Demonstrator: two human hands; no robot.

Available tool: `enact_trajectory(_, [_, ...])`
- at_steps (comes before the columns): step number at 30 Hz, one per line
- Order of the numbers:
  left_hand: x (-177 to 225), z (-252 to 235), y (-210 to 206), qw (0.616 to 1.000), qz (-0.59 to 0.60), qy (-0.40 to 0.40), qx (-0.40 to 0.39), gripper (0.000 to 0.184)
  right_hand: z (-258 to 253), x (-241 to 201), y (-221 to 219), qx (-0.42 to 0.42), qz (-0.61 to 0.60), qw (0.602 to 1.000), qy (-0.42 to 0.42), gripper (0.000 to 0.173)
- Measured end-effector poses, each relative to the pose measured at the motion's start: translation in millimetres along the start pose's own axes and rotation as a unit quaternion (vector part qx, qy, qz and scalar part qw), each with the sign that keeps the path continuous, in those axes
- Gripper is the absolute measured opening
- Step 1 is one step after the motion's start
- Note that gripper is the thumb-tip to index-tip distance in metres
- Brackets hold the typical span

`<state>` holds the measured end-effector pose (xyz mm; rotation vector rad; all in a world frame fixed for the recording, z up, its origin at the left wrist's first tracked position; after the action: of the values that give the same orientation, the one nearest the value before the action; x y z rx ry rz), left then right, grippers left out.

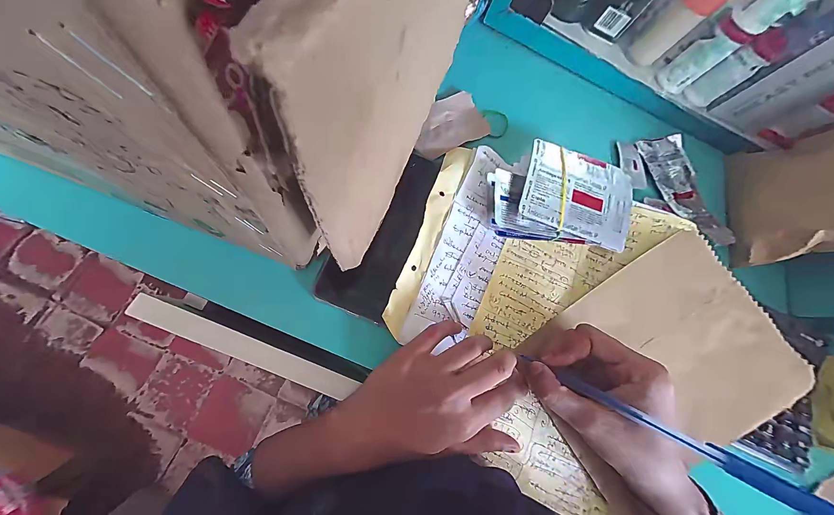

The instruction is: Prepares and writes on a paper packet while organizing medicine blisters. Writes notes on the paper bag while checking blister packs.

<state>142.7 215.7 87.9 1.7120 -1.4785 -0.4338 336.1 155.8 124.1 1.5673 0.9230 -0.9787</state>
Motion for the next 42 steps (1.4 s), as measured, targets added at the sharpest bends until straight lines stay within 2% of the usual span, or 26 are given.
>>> enact_trajectory(9, [-0.3, -0.3, 0.7, 1.000, -0.001, -0.004, -0.009, 0.045, 1.6, 3.7, 3.2, -0.007, 0.014, 1.000, 0.017, 0.015])
enact_trajectory(19, [-0.6, 1.0, 0.0, 1.000, -0.014, -0.006, -0.009, 0.045, 0.3, 1.2, 4.6, 0.025, -0.007, 1.000, -0.010, 0.015])
enact_trajectory(42, [0.6, 1.6, -1.0, 1.000, -0.023, -0.002, -0.014, 0.045, -1.8, 4.7, 9.3, 0.041, 0.056, 0.997, -0.014, 0.011])
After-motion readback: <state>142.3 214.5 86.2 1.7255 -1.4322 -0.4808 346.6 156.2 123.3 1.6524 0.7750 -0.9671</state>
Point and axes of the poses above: each hand's wrist, its own z-axis away from the middle knuckle, its own y-axis out of the back of the hand, x = y × z, the point moved 1 cm from there along -z, towards the middle knuckle, and after that the axes turned 1 degree about y, right-handed, at the moved point
